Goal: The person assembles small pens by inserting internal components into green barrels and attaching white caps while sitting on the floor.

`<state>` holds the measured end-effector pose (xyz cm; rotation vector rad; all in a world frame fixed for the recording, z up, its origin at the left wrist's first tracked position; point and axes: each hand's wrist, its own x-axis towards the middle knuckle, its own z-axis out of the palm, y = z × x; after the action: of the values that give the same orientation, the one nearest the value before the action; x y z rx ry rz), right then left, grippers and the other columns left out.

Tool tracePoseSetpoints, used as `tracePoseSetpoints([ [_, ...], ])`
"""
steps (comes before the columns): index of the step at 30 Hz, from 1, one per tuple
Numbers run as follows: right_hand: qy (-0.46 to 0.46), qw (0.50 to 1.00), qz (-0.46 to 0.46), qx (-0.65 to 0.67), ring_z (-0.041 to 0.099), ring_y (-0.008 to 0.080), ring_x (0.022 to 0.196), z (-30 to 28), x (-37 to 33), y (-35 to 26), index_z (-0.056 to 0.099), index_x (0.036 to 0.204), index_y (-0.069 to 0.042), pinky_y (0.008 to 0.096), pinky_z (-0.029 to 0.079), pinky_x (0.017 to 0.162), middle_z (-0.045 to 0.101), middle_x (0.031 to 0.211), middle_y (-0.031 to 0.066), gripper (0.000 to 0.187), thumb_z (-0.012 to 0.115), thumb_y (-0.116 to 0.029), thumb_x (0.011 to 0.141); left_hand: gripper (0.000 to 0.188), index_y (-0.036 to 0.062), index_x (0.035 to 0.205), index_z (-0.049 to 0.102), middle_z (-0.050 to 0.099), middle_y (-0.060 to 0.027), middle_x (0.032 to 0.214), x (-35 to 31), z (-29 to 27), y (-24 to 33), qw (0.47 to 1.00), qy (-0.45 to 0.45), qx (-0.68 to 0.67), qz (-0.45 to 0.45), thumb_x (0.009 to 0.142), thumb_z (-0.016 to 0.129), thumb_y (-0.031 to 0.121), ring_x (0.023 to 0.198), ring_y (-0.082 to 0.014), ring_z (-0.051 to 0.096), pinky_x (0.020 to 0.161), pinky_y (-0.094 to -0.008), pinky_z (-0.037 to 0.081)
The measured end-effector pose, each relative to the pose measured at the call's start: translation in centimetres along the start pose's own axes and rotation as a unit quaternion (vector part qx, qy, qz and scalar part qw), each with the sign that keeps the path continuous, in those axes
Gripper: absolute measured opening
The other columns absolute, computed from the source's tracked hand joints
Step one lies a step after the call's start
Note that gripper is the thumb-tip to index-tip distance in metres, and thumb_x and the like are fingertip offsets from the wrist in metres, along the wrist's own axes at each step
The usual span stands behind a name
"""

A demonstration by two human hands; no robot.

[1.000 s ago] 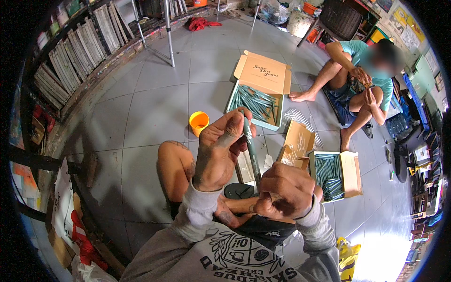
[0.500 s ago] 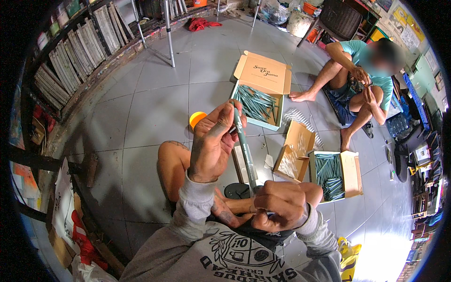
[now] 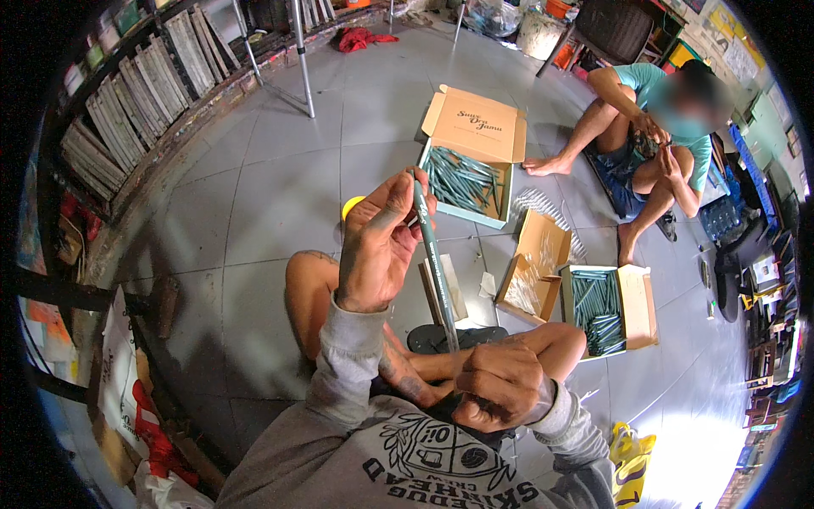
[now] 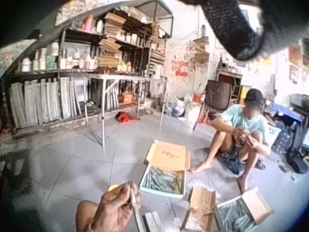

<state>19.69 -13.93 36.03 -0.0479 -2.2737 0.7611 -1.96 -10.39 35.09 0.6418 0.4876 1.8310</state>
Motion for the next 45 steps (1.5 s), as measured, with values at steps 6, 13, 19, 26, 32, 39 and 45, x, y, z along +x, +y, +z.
tracePoseSetpoints([
  [6, 0.009, 1.000, -0.002, -0.019, 0.047, 0.0247, 0.048, 0.2, -1.0, -0.2, 0.048, 0.067, -0.004, 0.0386, 0.038, 0.042, 0.039, 0.063, 0.0069, 0.015, 0.062, -0.004, 0.073, 0.027, -0.0017, 0.115, 0.063, 0.063, -0.0027, 0.090, 0.3, -0.6, -0.7, 1.000, -0.003, 0.007, -0.010, 0.101, 0.061, 0.022, 0.082, -0.0107, 0.060, 0.070, -0.0229, 0.051],
  [13, 0.007, 1.000, 0.018, -0.008, 0.051, 0.0231, 0.052, 4.4, -4.6, -0.9, 0.052, 0.067, -0.005, 0.0359, 0.042, 0.047, 0.042, 0.062, 0.0042, 0.020, 0.064, -0.011, 0.082, 0.029, 0.0018, 0.122, 0.059, 0.060, -0.0040, 0.105, 0.3, -4.5, -0.5, 0.997, 0.059, 0.046, -0.014, 0.102, 0.059, 0.023, 0.092, -0.0129, 0.059, 0.074, -0.0254, 0.051],
  [19, 0.127, 0.948, 0.291, -0.024, 0.057, 0.0343, 0.059, 8.3, -14.2, 3.6, 0.056, 0.068, -0.002, 0.0407, 0.046, 0.053, 0.055, 0.068, 0.0148, 0.009, 0.063, -0.005, 0.064, 0.027, 0.0014, 0.117, 0.062, 0.059, -0.0038, 0.104, -1.3, -8.2, -0.7, 0.989, 0.029, 0.112, -0.088, 0.102, 0.060, 0.024, 0.092, -0.0136, 0.055, 0.079, -0.0278, 0.049],
  [26, 0.094, 0.785, 0.489, -0.369, 0.060, 0.0319, 0.102, 9.7, -20.4, 6.9, 0.060, 0.105, -0.005, 0.0431, 0.049, 0.086, 0.062, 0.118, 0.0132, 0.029, 0.066, -0.018, 0.081, 0.025, -0.0021, 0.110, 0.064, 0.059, -0.0063, 0.102, -6.8, -7.8, -6.6, 0.935, 0.008, 0.293, -0.200, 0.100, 0.062, 0.021, 0.096, -0.0186, 0.056, 0.088, -0.0320, 0.046],
  [32, 0.294, 0.794, 0.526, 0.080, 0.068, 0.0337, 0.099, 11.0, -19.8, 3.0, 0.062, 0.115, 0.001, 0.0395, 0.053, 0.085, 0.069, 0.107, 0.0202, 0.028, 0.059, -0.019, 0.095, 0.026, 0.0001, 0.100, 0.064, 0.059, -0.0055, 0.099, -10.0, -7.1, -12.1, 0.923, -0.035, 0.295, -0.246, 0.100, 0.062, 0.026, 0.101, -0.0188, 0.055, 0.084, -0.0299, 0.043],
  [39, 0.298, 0.755, 0.468, 0.350, 0.072, 0.0214, 0.097, 10.8, -19.1, -2.5, 0.061, 0.123, 0.002, 0.0325, 0.056, 0.082, 0.074, 0.103, 0.0148, 0.036, 0.067, -0.023, 0.097, 0.025, 0.0011, 0.101, 0.064, 0.058, -0.0044, 0.099, -11.1, -4.0, -13.9, 0.897, -0.065, 0.332, -0.285, 0.101, 0.061, 0.026, 0.099, -0.0193, 0.054, 0.087, -0.0315, 0.041],
  [45, 0.309, 0.780, 0.501, 0.213, 0.073, 0.0194, 0.088, 11.0, -21.7, -1.8, 0.067, 0.114, 0.002, 0.0309, 0.058, 0.077, 0.075, 0.091, 0.0140, 0.032, 0.074, -0.012, 0.086, 0.024, 0.0043, 0.104, 0.059, 0.051, -0.0026, 0.102, -10.6, -4.0, -12.3, 0.922, -0.045, 0.258, -0.286, 0.101, 0.060, 0.028, 0.096, -0.0176, 0.050, 0.086, -0.0322, 0.040],
])
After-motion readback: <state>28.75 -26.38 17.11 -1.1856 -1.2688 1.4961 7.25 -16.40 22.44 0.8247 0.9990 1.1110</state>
